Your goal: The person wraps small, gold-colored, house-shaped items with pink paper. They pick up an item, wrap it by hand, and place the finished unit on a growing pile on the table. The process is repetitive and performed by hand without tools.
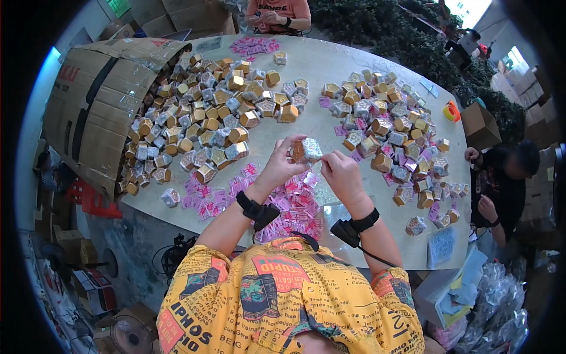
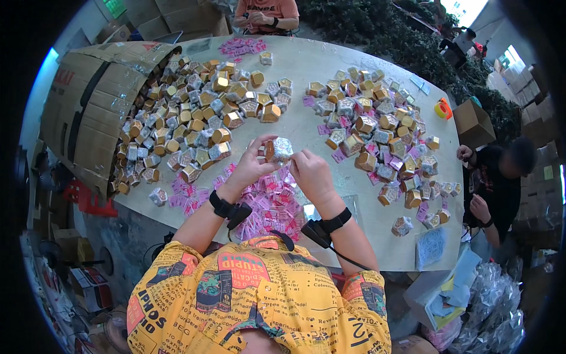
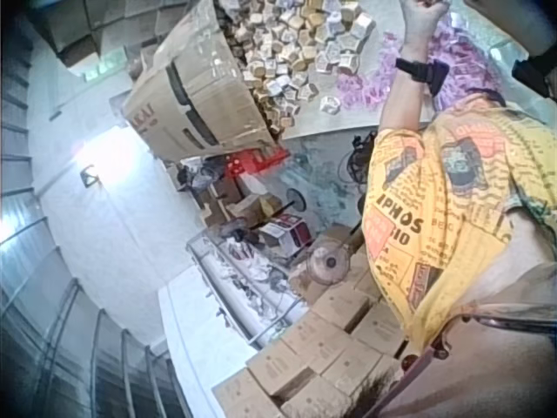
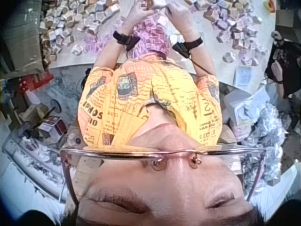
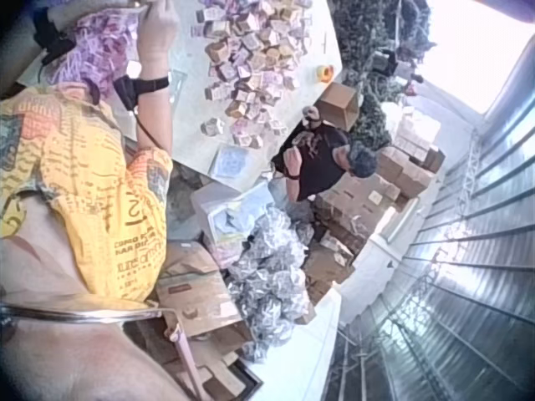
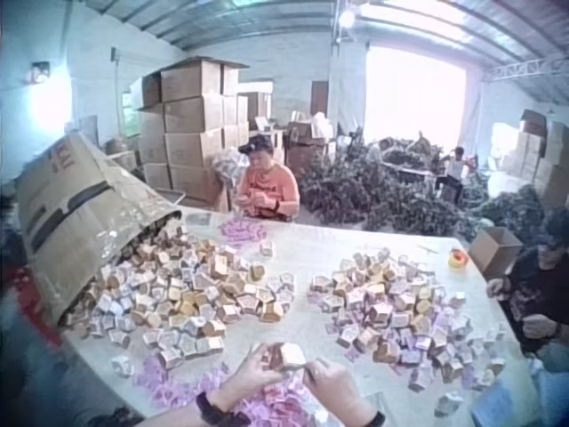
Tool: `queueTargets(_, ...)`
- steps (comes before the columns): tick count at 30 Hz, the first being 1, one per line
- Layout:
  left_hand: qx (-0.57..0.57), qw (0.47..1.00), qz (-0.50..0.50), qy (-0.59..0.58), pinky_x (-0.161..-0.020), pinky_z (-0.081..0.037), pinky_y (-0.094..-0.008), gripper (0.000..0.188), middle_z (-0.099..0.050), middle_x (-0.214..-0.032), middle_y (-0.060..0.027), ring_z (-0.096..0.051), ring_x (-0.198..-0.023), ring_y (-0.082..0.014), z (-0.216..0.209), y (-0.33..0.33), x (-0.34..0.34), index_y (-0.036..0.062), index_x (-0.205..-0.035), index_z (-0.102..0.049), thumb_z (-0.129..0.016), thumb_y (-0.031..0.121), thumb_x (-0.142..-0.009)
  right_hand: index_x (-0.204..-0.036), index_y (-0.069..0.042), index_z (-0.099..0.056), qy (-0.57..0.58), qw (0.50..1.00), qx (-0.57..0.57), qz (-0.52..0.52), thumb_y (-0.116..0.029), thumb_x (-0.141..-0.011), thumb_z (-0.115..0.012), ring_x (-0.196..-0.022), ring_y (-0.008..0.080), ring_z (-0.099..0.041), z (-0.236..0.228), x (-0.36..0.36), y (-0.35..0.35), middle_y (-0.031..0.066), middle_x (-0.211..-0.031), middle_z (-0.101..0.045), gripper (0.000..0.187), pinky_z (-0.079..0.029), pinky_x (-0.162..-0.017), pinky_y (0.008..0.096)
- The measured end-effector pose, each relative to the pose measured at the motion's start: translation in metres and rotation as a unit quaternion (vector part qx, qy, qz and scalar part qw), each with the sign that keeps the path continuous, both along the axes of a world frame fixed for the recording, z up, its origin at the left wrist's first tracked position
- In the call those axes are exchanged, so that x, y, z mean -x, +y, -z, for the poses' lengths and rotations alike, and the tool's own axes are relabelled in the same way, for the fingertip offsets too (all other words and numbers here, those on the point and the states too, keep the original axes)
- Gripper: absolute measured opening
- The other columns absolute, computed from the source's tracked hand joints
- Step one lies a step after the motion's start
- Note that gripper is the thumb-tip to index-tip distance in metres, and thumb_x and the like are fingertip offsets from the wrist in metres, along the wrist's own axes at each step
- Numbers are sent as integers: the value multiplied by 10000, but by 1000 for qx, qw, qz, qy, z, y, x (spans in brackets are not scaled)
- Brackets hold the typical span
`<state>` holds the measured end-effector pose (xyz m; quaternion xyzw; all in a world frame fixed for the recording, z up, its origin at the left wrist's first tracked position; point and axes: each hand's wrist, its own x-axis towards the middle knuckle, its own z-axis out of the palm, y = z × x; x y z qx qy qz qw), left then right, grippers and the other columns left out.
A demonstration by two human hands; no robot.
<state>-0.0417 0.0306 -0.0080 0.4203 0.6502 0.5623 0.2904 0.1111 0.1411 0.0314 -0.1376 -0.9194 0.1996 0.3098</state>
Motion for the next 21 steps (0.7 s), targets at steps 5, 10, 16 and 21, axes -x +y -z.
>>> queueTargets(5,-24,998,-6,52,-922,-455,-348,684,-386,-1099,-130,-504,-1030,-276,-4,-1,-2,191,-1240,-469,-753,90,-626,-765,-39,-564,-9,1000,-4,3,-102,-762,-626,-642,300,-575,-2,-2,-1,110,-703,-545,88,-476,-581,388)
queueTargets(10,-28,993,-16,109,-899,-451,-344,687,-396,-1083,-128,-497,-1018,-281,-3,-1,-3,190,-1235,-468,-753,99,-616,-752,-38,-553,-22,1000,-14,9,-108,-761,-622,-646,303,-578,-2,-2,-2,112,-704,-545,98,-479,-586,390)
queueTargets(16,-31,989,-26,140,-878,-455,-346,681,-409,-1068,-133,-502,-997,-292,-7,-2,-6,187,-1230,-469,-746,111,-613,-734,-40,-532,-35,999,-39,15,-110,-760,-618,-642,304,-580,0,-2,-4,112,-698,-541,114,-486,-577,392)
queueTargets(21,-20,986,-31,165,-890,-446,-364,654,-426,-1070,-146,-491,-1018,-319,-13,-3,-8,174,-1213,-471,-733,114,-616,-710,-51,-502,-58,995,-82,25,-94,-747,-608,-633,288,-588,4,-2,-5,107,-682,-522,120,-493,-556,375)
